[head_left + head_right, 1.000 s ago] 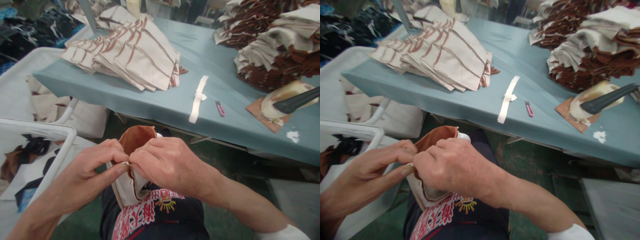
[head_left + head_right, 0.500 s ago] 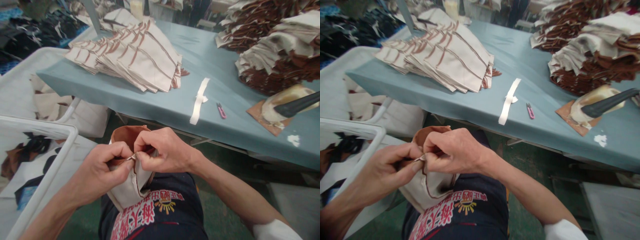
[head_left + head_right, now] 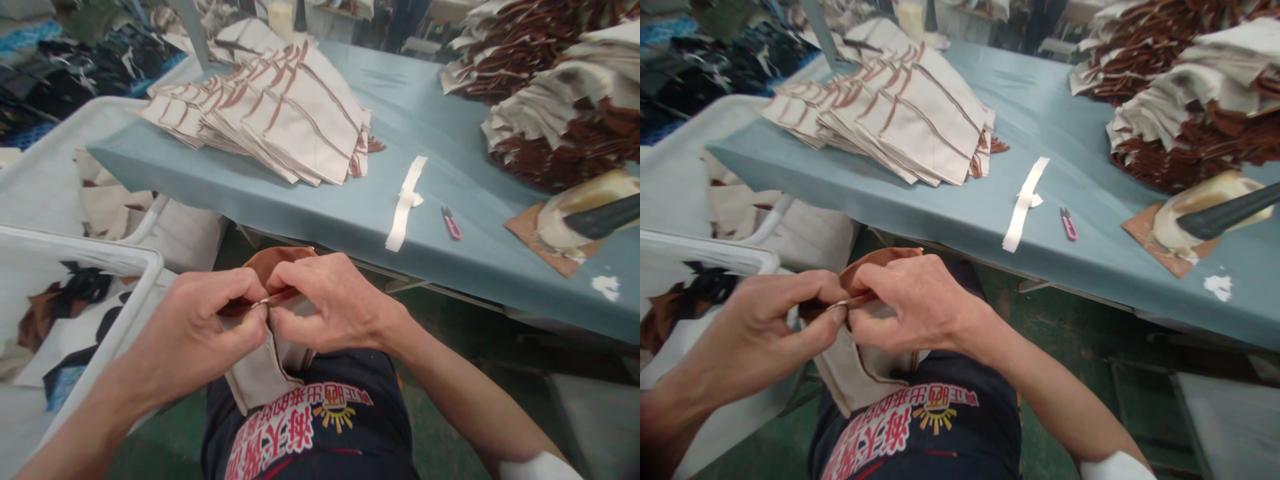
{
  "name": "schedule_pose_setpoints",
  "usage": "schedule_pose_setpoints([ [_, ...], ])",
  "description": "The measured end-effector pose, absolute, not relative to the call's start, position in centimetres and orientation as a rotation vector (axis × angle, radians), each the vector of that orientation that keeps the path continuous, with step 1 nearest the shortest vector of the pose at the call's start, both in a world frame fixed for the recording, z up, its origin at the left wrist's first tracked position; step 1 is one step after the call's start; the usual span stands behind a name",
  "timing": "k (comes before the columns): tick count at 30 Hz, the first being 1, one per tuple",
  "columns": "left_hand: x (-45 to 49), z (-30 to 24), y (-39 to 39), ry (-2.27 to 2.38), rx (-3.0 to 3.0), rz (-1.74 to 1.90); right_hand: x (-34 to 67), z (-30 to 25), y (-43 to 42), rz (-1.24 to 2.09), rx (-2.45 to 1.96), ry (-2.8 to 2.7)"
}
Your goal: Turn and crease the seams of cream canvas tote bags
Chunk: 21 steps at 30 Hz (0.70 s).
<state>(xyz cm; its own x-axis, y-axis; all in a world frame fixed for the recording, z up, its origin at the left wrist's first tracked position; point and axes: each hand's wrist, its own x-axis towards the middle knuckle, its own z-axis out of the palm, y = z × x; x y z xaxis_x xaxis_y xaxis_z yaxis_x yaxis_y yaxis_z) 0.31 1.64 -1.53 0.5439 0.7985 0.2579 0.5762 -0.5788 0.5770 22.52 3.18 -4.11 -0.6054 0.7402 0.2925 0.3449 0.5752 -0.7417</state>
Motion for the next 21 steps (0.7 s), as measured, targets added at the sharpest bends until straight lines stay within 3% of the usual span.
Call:
schedule_pose_setpoints([
  [4,0.4,-0.8,1.6,1.136,2.466,0.746,22.1,-4.0,3.3,0.756,-0.899,-2.233],
  [10,0.6,0.7,2.0,1.105,2.512,0.764,23.0,-1.9,4.0,0.886,-0.919,-2.175],
  [17,1.3,0.9,2.8,1.104,2.521,0.724,23.2,-1.1,3.5,0.599,-1.022,-2.325],
  [21,1.1,0.7,2.5,1.004,2.605,0.704,23.2,-2.0,3.1,0.718,-1.001,-2.229],
])
